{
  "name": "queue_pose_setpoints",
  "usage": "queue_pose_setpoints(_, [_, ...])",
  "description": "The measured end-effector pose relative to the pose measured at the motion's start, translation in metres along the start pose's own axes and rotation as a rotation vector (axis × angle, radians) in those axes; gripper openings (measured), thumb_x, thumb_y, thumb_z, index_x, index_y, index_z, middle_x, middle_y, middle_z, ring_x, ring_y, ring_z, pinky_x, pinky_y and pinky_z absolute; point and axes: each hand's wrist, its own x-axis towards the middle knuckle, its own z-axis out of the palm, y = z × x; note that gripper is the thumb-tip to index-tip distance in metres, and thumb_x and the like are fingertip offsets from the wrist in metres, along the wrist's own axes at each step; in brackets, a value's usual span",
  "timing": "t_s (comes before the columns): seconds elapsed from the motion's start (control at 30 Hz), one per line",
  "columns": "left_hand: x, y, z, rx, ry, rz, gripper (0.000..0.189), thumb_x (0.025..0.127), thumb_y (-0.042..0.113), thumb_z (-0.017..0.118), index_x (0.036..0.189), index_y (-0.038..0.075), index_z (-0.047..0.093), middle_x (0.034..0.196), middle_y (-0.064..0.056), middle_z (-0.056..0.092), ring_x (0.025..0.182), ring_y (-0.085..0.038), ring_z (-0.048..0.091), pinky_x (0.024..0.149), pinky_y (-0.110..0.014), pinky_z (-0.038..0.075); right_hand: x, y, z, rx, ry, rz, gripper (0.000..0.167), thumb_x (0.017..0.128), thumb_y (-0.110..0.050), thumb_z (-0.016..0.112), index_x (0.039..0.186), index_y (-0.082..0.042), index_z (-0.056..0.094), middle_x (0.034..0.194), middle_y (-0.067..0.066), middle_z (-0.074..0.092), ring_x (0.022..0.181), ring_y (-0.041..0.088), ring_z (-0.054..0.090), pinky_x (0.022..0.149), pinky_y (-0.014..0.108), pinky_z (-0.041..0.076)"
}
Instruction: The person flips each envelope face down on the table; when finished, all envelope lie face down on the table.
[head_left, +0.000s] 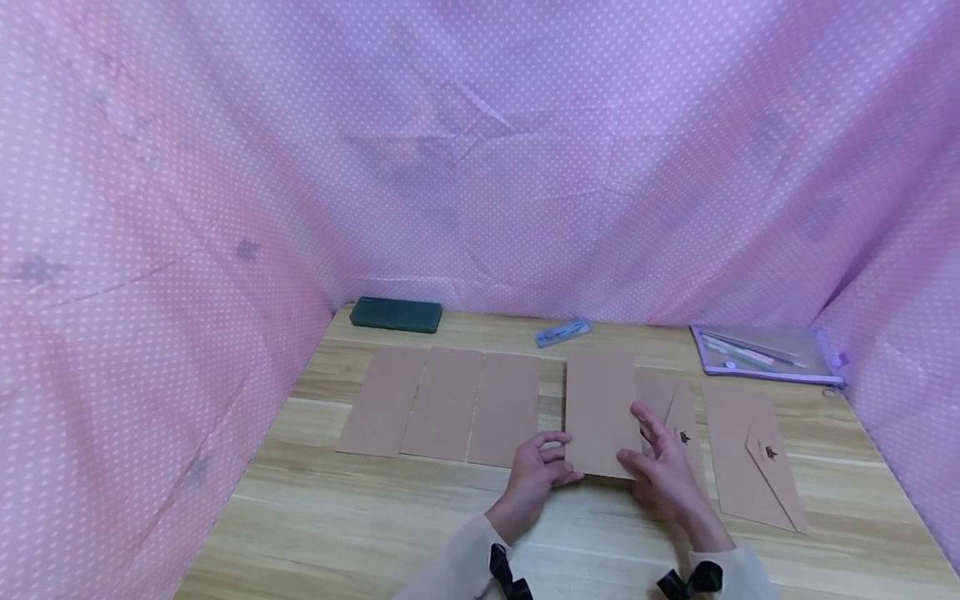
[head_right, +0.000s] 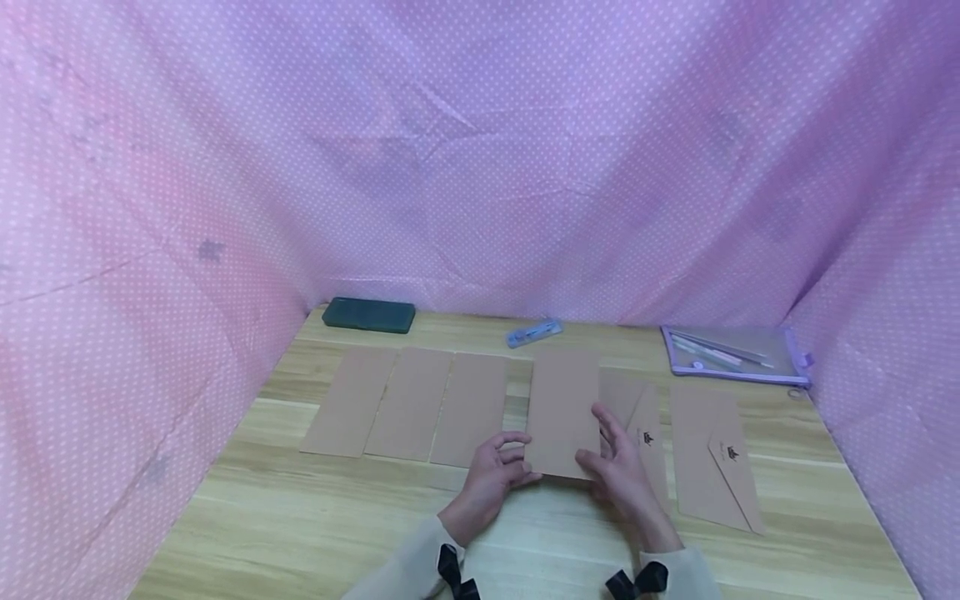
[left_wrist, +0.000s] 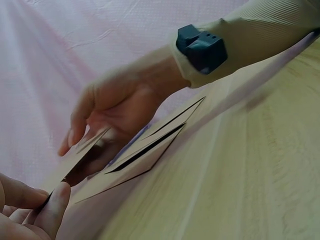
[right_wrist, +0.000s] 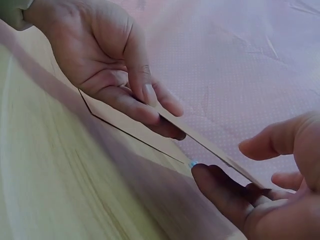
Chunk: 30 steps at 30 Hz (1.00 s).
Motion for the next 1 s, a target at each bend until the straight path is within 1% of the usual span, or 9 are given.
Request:
queue_pose_setpoints(0.03, [0.0,0.001,-0.001,-0.001,-0.001,0.005,0.046,0.078,-0.024,0.054,0.122,-0.01,0.056,0.089,-0.011,0.07,0.068,-0.011,0.063,0.078,-0.035,0.063,-0.001,0.0,0.0,-0.022,0.003,0.004,0.085,0.091,-0.001,0.063,0.159,-0.001,0.013,0.168,0.023,0.006,0.155,0.039,0.013,0.124,0.043,0.026])
queue_pose_setpoints(0.1, [0.0,0.003,-0.004,0.001,-0.001,0.013,0.047,0.078,-0.024,0.054,0.123,-0.01,0.055,0.077,-0.002,0.059,0.066,-0.01,0.06,0.078,-0.034,0.063,-0.005,0.001,0.001,-0.031,0.008,0.002,0.081,0.092,-0.002,0.064,0.158,-0.001,0.016,0.166,0.021,0.021,0.137,0.026,0.051,0.101,0.033,0.053])
queue_pose_setpoints(0.17, [0.0,0.004,-0.006,0.006,-0.002,0.018,0.047,0.078,-0.024,0.054,0.123,-0.01,0.055,0.072,0.004,0.045,0.064,-0.009,0.056,0.077,-0.033,0.063,-0.009,0.002,0.002,-0.017,0.024,-0.003,0.075,0.092,-0.002,0.064,0.155,0.001,0.023,0.154,0.011,0.042,0.104,0.011,0.068,0.075,0.024,0.059])
queue_pose_setpoints(0.23, [0.0,0.006,-0.009,0.013,-0.001,0.023,0.047,0.078,-0.023,0.054,0.123,-0.011,0.055,0.07,0.006,0.036,0.064,-0.009,0.054,0.077,-0.033,0.063,-0.013,0.004,0.003,0.003,0.044,0.005,0.07,0.093,-0.002,0.063,0.153,0.004,0.028,0.136,-0.006,0.053,0.078,0.0,0.066,0.063,0.024,0.059])
queue_pose_setpoints(0.3, [-0.001,0.006,-0.012,0.022,-0.006,0.027,0.047,0.078,-0.023,0.053,0.123,-0.011,0.055,0.071,0.006,0.035,0.064,-0.009,0.054,0.077,-0.032,0.063,-0.017,0.006,0.005,0.019,0.07,0.023,0.065,0.093,-0.002,0.064,0.149,0.006,0.034,0.119,-0.02,0.053,0.076,0.006,0.069,0.068,0.026,0.061])
queue_pose_setpoints(0.4, [-0.001,0.007,-0.016,0.031,-0.014,0.031,0.047,0.078,-0.023,0.053,0.124,-0.012,0.054,0.072,0.005,0.042,0.064,-0.009,0.053,0.077,-0.032,0.063,-0.02,0.009,0.008,0.054,0.101,0.063,0.062,0.092,-0.002,0.066,0.146,0.007,0.038,0.111,-0.018,0.059,0.08,0.006,0.072,0.073,0.026,0.062])
queue_pose_setpoints(0.57, [-0.004,0.006,-0.021,0.042,-0.012,0.035,0.048,0.077,-0.023,0.052,0.125,-0.014,0.053,0.073,0.003,0.049,0.064,-0.007,0.053,0.077,-0.032,0.063,-0.021,0.016,0.016,0.128,0.154,0.053,0.059,0.087,0.004,0.069,0.139,0.014,0.043,0.098,-0.009,0.065,0.081,0.003,0.07,0.072,0.024,0.062])
queue_pose_setpoints(0.7, [-0.005,0.004,-0.023,0.045,-0.009,0.038,0.048,0.077,-0.023,0.052,0.125,-0.015,0.052,0.073,0.003,0.046,0.064,-0.007,0.052,0.076,-0.031,0.063,-0.019,0.018,0.02,0.066,0.18,0.056,0.056,0.086,0.004,0.07,0.137,0.013,0.048,0.094,-0.009,0.065,0.083,-0.001,0.068,0.072,0.019,0.06])
queue_pose_setpoints(1.0, [-0.008,0.004,-0.027,0.075,0.017,0.048,0.046,0.08,-0.02,0.053,0.126,-0.014,0.053,0.091,-0.006,0.06,0.07,-0.009,0.057,0.076,-0.028,0.062,-0.011,0.022,0.027,-0.053,0.216,0.075,0.053,0.084,0.007,0.071,0.134,0.01,0.055,0.09,-0.009,0.066,0.08,-0.001,0.069,0.07,0.017,0.059])
